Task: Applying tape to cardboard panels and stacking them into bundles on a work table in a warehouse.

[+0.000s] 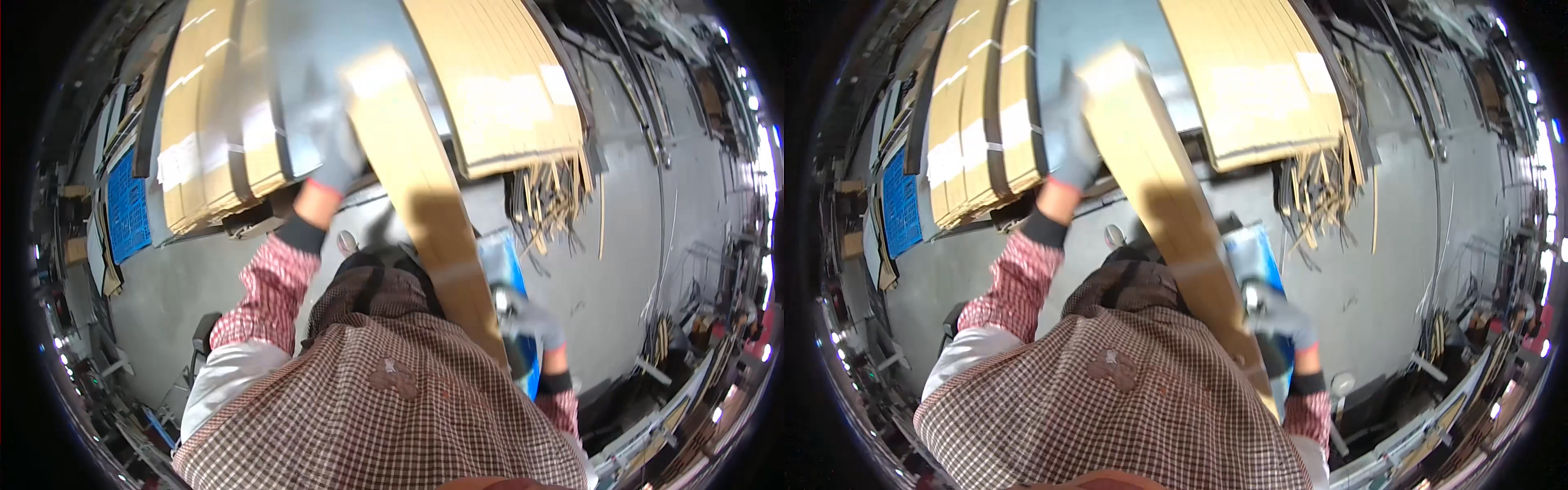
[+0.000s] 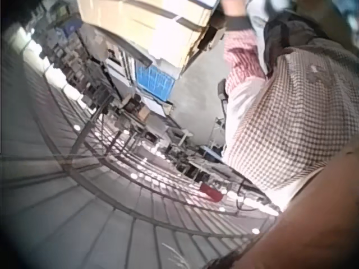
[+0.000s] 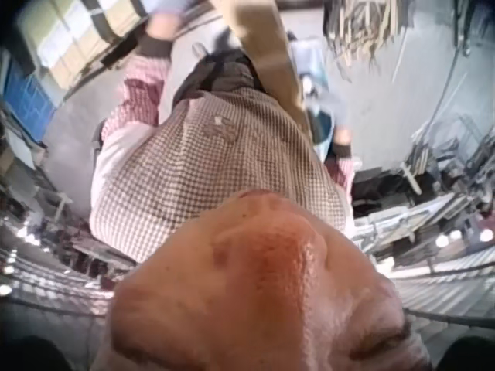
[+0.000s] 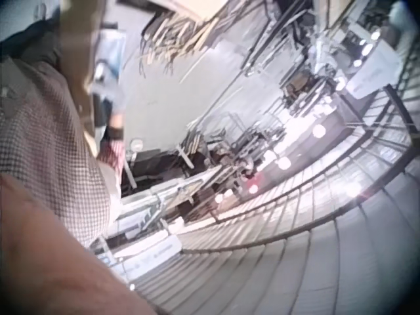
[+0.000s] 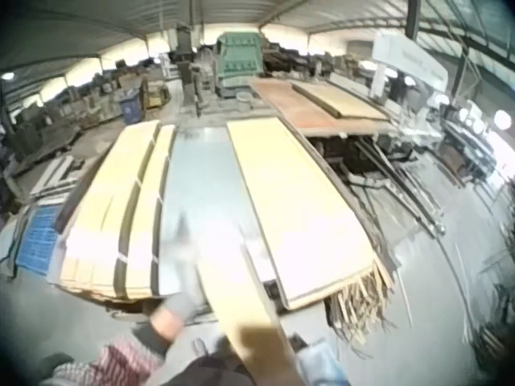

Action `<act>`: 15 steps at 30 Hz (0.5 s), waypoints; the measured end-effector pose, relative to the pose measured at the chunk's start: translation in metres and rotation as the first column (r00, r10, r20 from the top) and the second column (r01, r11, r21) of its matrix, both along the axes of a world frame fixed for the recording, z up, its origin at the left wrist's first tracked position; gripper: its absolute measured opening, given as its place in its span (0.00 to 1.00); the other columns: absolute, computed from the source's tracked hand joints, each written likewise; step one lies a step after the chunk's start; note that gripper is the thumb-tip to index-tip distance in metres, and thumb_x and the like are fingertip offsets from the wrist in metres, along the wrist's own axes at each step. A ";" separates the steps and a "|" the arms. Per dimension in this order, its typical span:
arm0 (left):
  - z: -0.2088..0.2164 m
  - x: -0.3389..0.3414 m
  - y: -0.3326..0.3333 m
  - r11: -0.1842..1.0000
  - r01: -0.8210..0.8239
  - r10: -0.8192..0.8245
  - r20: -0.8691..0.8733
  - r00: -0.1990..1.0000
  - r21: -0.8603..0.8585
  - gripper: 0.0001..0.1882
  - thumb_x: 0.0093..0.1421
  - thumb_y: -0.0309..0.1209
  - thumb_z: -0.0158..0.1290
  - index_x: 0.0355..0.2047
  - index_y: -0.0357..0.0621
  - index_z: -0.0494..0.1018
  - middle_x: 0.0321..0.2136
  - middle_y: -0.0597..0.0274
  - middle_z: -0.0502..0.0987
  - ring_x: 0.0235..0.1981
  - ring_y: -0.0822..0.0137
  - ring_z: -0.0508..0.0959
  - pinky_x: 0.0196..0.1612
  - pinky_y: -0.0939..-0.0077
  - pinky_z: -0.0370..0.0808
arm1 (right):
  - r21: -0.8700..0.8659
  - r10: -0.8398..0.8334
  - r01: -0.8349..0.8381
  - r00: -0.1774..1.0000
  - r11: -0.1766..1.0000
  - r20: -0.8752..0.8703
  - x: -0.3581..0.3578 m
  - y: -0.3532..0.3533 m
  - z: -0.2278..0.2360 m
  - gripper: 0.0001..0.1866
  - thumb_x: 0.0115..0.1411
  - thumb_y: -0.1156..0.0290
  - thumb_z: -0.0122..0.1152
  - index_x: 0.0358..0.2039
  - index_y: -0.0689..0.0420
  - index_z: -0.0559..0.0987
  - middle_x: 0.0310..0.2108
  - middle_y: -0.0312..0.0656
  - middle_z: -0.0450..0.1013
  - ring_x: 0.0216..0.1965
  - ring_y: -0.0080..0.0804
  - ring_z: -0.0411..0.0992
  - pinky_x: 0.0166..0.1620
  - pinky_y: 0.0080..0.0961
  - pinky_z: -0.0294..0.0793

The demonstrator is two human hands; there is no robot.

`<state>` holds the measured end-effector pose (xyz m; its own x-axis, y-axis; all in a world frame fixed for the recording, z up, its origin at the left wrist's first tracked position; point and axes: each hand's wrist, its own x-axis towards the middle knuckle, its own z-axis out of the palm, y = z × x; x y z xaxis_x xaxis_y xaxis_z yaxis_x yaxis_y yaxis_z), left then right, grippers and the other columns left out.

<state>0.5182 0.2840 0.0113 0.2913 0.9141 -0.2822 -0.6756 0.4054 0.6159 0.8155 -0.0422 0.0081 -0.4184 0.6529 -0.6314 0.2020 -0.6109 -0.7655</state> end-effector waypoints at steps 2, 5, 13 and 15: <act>0.050 -0.064 0.093 0.901 0.015 -0.073 0.116 0.991 0.434 0.42 0.63 0.62 0.35 0.59 0.34 0.58 0.55 0.48 0.67 0.58 0.56 0.67 0.61 0.59 0.64 | 0.051 -0.090 0.085 0.991 0.995 0.095 -0.043 -0.034 -0.010 0.35 0.44 0.68 0.70 0.53 0.60 0.67 0.44 0.36 0.68 0.49 0.26 0.65 0.53 0.24 0.66; 0.100 -0.105 0.130 0.853 -0.108 -0.044 0.277 0.960 0.511 0.45 0.62 0.65 0.32 0.61 0.34 0.54 0.60 0.47 0.62 0.61 0.54 0.62 0.63 0.55 0.59 | 0.126 -0.446 0.447 0.894 0.886 -0.037 -0.111 0.009 -0.004 0.35 0.45 0.71 0.68 0.55 0.63 0.66 0.50 0.39 0.68 0.52 0.27 0.65 0.55 0.25 0.65; 0.027 -0.261 -0.070 0.723 0.575 0.002 -0.834 0.553 0.383 0.17 0.65 0.36 0.44 0.46 0.37 0.71 0.43 0.50 0.76 0.43 0.54 0.76 0.48 0.68 0.71 | 0.369 -0.437 0.517 0.854 0.773 -0.281 -0.297 0.382 0.035 0.19 0.60 0.60 0.59 0.43 0.64 0.74 0.35 0.39 0.75 0.34 0.24 0.72 0.39 0.19 0.72; -0.016 -0.305 -0.118 0.773 0.531 0.073 -0.880 0.469 0.346 0.16 0.62 0.35 0.46 0.44 0.35 0.72 0.41 0.46 0.75 0.42 0.48 0.75 0.49 0.67 0.70 | 0.247 -0.347 0.478 0.833 0.843 -0.430 -0.341 0.470 0.007 0.24 0.60 0.55 0.58 0.41 0.68 0.76 0.32 0.42 0.76 0.32 0.29 0.73 0.38 0.24 0.72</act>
